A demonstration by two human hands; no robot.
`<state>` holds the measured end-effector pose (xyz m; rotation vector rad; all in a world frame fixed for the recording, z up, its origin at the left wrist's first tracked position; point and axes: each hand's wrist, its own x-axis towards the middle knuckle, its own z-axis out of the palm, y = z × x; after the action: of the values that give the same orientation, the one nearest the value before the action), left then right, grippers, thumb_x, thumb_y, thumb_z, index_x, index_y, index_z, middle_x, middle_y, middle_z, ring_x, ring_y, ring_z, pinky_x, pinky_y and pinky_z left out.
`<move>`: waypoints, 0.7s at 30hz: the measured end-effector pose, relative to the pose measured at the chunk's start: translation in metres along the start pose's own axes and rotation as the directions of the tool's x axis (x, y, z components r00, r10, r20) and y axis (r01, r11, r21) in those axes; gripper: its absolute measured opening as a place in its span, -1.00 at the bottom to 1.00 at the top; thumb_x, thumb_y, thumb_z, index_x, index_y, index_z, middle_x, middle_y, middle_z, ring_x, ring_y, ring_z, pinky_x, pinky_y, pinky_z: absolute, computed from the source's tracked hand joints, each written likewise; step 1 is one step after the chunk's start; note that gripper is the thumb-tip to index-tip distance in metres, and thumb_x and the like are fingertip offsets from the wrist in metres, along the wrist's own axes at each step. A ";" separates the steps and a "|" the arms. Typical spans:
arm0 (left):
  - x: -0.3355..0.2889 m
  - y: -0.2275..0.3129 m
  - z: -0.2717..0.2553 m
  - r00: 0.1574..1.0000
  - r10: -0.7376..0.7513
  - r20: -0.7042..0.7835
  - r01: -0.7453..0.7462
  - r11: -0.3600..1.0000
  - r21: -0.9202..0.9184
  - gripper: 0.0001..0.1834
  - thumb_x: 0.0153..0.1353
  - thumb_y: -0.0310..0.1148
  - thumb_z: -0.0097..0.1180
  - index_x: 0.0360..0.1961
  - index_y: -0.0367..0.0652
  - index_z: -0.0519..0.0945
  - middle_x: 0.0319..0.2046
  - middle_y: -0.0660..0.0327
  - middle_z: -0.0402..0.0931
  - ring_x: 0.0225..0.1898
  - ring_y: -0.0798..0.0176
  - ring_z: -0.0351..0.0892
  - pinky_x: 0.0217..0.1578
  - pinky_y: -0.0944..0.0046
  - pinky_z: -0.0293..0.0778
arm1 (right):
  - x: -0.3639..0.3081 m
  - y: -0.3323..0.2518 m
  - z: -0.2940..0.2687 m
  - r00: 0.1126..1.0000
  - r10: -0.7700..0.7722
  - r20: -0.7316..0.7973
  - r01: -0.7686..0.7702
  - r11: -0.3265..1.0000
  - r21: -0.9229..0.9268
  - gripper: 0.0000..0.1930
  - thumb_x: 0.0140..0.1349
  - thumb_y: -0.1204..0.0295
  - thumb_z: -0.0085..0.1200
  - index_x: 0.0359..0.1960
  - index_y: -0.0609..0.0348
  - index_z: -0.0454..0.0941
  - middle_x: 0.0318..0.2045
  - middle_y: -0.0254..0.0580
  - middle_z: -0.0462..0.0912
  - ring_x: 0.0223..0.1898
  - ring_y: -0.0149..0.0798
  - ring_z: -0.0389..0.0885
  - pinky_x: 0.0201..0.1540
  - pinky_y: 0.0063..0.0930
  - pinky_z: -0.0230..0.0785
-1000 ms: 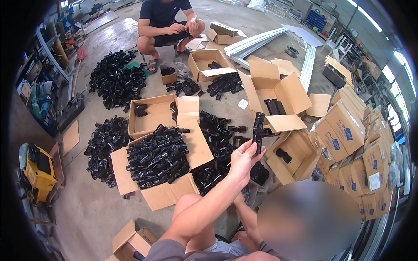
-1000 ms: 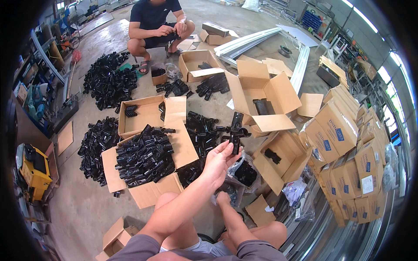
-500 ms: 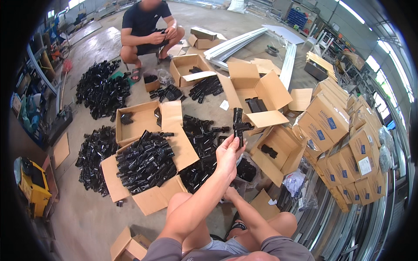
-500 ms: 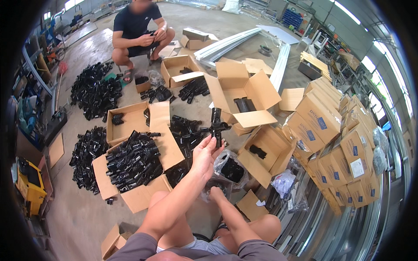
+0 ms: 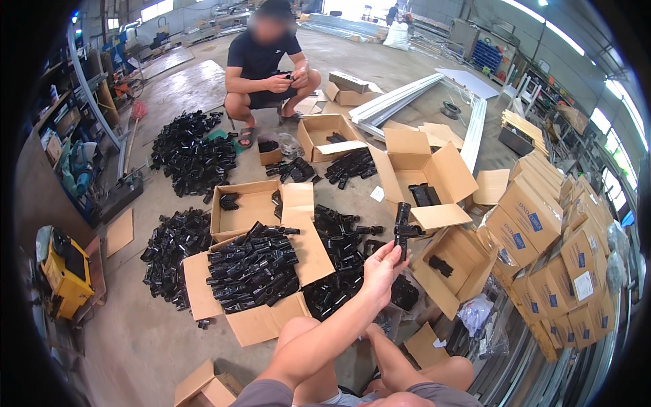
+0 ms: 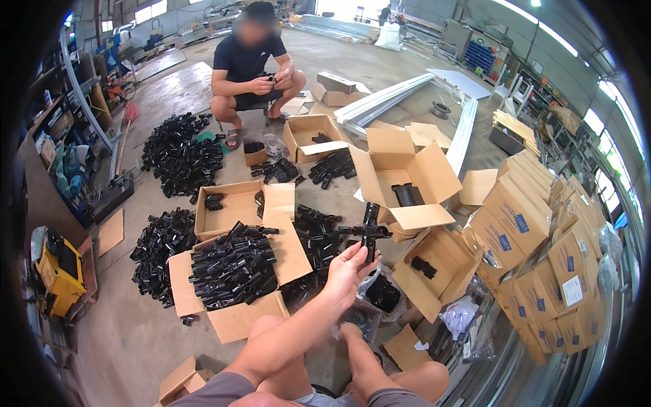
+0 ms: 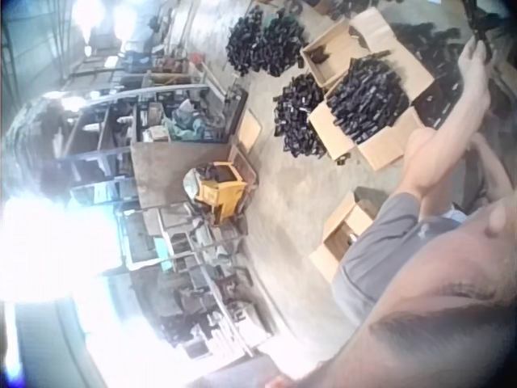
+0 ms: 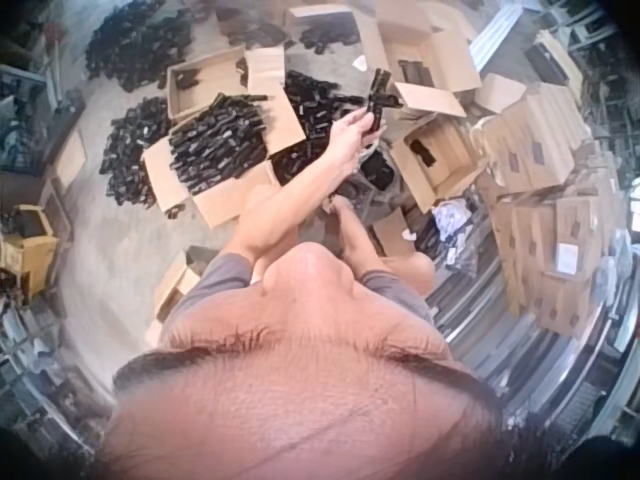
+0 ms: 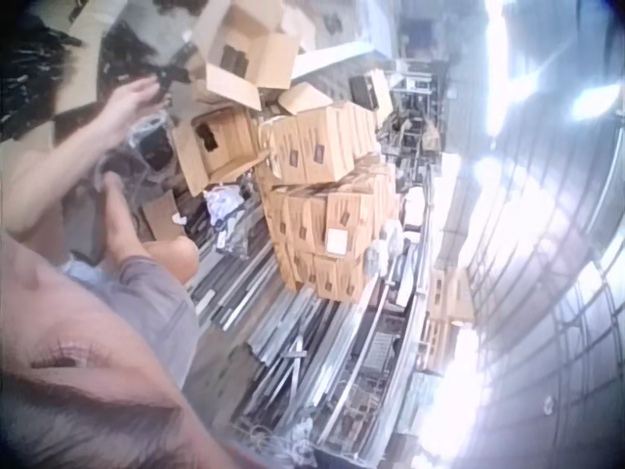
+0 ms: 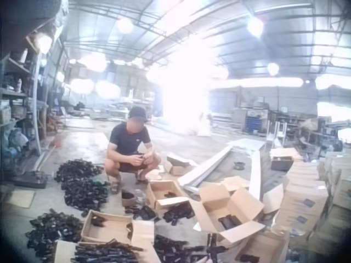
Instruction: The person handles black plastic components on the floor, picking them up, rotating them, and placing them into cardboard boxes.
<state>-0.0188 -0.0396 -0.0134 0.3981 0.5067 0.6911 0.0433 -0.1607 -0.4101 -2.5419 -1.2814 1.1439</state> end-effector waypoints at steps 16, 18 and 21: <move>0.012 -0.006 -0.005 0.999 -0.021 -0.038 0.017 0.995 -0.095 -0.73 0.35 -0.46 0.12 0.05 -0.26 0.50 -0.13 0.09 0.62 -0.11 0.18 0.67 -0.06 0.26 0.66 | -0.006 -0.010 -0.127 0.955 -0.263 -0.138 0.242 0.959 -0.151 -0.77 0.05 0.28 0.17 -0.38 0.20 0.60 -0.40 0.08 0.68 -0.30 0.10 0.68 -0.21 -0.11 0.53; 0.015 -0.004 -0.008 0.999 -0.011 -0.049 0.006 0.994 -0.105 -0.72 0.35 -0.46 0.13 0.06 -0.25 0.51 -0.14 0.10 0.62 -0.12 0.20 0.66 -0.06 0.26 0.66 | -0.029 -0.030 -0.182 0.935 -0.311 -0.170 0.286 0.945 -0.156 -0.78 0.04 0.28 0.18 -0.39 0.19 0.59 -0.42 0.08 0.69 -0.32 0.09 0.69 -0.23 -0.11 0.53; 0.006 0.003 -0.008 0.997 0.023 -0.077 -0.033 0.991 -0.132 -0.72 0.35 -0.48 0.12 0.06 -0.25 0.50 -0.12 0.12 0.61 -0.08 0.22 0.64 0.00 0.26 0.63 | -0.108 -0.093 -0.270 0.888 -0.213 -0.408 0.253 0.966 0.045 -0.78 0.04 0.30 0.23 -0.39 0.19 0.58 -0.48 0.01 0.67 -0.40 0.02 0.68 -0.29 -0.21 0.52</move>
<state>-0.0213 -0.0323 -0.0204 0.2550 0.5238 0.7652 0.1153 -0.1105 -0.1179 -2.3062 -1.3343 0.5803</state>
